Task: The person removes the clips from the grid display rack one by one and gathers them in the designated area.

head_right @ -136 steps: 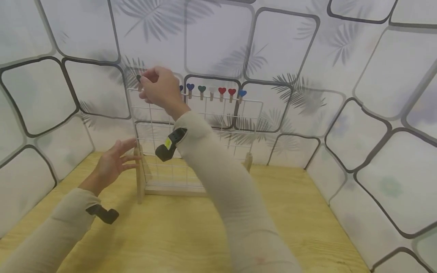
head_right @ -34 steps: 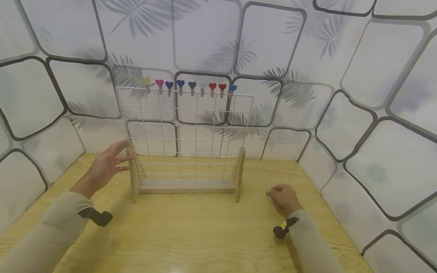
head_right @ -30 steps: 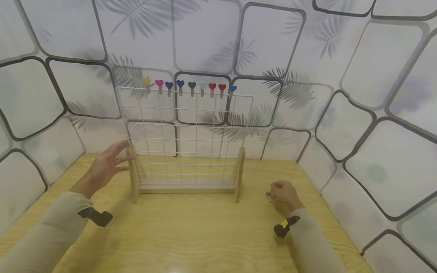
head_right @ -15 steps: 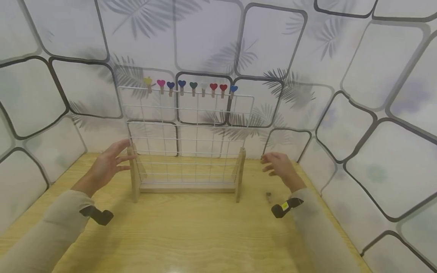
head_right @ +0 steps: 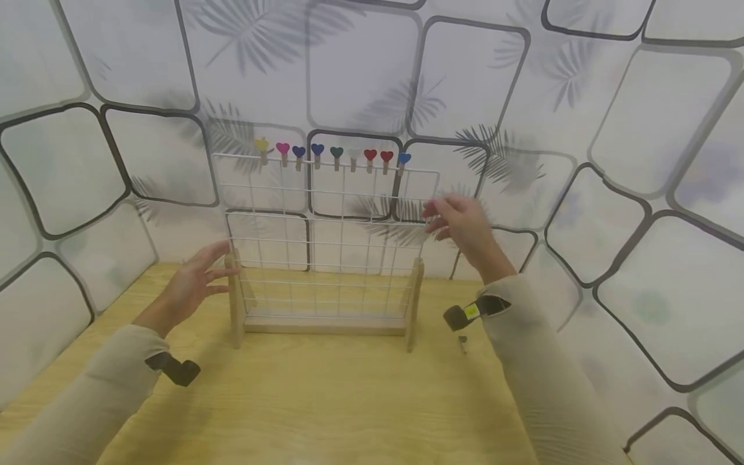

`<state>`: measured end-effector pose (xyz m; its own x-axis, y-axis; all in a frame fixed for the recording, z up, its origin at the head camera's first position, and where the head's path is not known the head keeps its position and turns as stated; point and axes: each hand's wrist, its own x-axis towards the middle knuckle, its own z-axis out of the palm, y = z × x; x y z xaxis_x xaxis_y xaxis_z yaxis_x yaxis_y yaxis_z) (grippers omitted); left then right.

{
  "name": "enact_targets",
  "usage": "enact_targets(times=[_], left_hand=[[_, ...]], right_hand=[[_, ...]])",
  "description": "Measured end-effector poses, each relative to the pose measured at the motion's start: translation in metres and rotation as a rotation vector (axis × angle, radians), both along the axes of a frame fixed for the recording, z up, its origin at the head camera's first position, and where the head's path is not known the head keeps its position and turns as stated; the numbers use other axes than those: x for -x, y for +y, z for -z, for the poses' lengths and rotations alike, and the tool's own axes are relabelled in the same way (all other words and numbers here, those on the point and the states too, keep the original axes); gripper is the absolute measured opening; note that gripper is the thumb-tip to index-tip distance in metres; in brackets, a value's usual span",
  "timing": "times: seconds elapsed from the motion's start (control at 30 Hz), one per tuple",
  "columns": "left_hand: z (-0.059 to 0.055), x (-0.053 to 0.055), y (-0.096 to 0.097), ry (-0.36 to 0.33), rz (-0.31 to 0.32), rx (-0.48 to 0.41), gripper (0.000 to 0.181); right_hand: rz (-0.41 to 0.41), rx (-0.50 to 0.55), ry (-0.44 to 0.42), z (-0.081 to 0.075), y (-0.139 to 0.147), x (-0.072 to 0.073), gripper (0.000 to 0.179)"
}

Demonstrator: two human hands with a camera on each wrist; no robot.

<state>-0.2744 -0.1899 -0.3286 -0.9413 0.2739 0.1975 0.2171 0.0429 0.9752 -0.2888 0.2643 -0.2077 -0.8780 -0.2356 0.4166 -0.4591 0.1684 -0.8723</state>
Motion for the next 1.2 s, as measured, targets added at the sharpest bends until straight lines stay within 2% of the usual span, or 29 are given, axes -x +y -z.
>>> enact_targets(times=[0.23, 0.4, 0.63, 0.83, 1.0, 1.2], left_hand=[[0.001, 0.002, 0.0, 0.008, 0.004, 0.001, 0.071], [0.003, 0.0, -0.002, -0.002, -0.009, 0.014, 0.069], [0.001, -0.002, 0.0, 0.012, -0.005, 0.002, 0.069], [0.001, -0.002, 0.0, 0.015, -0.005, -0.003, 0.069], [0.002, -0.002, -0.001, 0.021, -0.018, 0.0, 0.07], [0.003, -0.002, -0.001, 0.023, -0.02, -0.004, 0.07]], right_hand=[[-0.041, -0.038, 0.063, -0.038, -0.053, 0.002, 0.034], [-0.092, -0.023, 0.043, -0.052, -0.089, 0.005, 0.034], [-0.11, -0.038, 0.019, -0.072, -0.131, 0.015, 0.032], [-0.138, -0.083, 0.011, -0.082, -0.168, 0.021, 0.03], [-0.115, -0.109, -0.005, -0.085, -0.192, 0.027, 0.028], [-0.094, -0.207, -0.056, -0.091, -0.213, 0.034, 0.03]])
